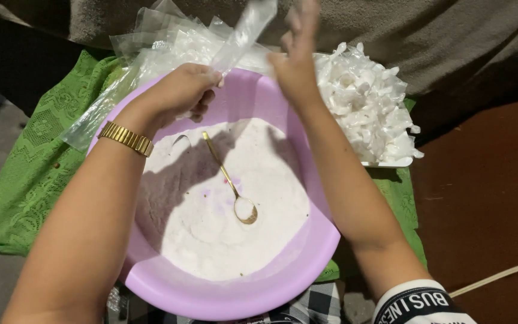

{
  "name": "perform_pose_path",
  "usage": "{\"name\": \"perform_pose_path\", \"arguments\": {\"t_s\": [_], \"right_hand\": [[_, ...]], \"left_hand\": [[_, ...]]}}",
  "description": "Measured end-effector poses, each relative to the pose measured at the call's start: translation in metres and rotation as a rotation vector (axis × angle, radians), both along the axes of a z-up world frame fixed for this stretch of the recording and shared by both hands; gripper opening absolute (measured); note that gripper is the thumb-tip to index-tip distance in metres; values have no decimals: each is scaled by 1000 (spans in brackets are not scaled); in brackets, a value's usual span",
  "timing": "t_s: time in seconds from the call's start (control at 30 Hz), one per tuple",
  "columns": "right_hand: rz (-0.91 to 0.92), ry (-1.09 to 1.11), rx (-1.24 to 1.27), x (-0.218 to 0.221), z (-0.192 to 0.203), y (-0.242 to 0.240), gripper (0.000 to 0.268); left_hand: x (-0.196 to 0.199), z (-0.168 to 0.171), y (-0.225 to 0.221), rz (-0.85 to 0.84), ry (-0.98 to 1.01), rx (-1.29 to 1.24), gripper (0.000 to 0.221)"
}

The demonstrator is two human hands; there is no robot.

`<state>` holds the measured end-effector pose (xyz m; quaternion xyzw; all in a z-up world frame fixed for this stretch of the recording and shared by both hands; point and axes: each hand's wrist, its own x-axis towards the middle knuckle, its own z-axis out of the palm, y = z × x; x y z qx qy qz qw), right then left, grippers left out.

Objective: Packaging white powder into small plastic bags using a spoon.

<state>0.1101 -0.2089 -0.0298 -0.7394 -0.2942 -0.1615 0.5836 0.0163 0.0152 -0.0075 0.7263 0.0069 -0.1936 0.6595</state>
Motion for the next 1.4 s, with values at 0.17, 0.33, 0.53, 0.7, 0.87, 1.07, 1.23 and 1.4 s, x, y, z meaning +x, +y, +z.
{"name": "perform_pose_path", "arguments": {"t_s": [0.17,0.33,0.53,0.7,0.87,1.07,1.23,1.4], "right_hand": [[-82,-412,-1025,-29,3,33,42],[-163,-26,-921,-27,8,36,21],[453,562,-452,-92,51,52,37],[448,777,-341,-59,32,53,20],[469,668,24,-46,43,28,19],[203,-69,-354,-59,41,43,5],[-369,-609,-627,-65,13,55,28],[-603,-733,-606,-70,11,66,17]], "left_hand": [[-13,8,5,-149,-157,202,4],[4,-6,9,36,-347,621,16],[7,-2,25,475,-938,275,3],[-17,24,25,-18,-491,-410,5],[-13,23,16,68,-390,14,9],[3,4,8,290,-168,-383,3],[-2,10,-10,436,-24,-477,11],[-4,14,-18,486,28,-541,20]]}}
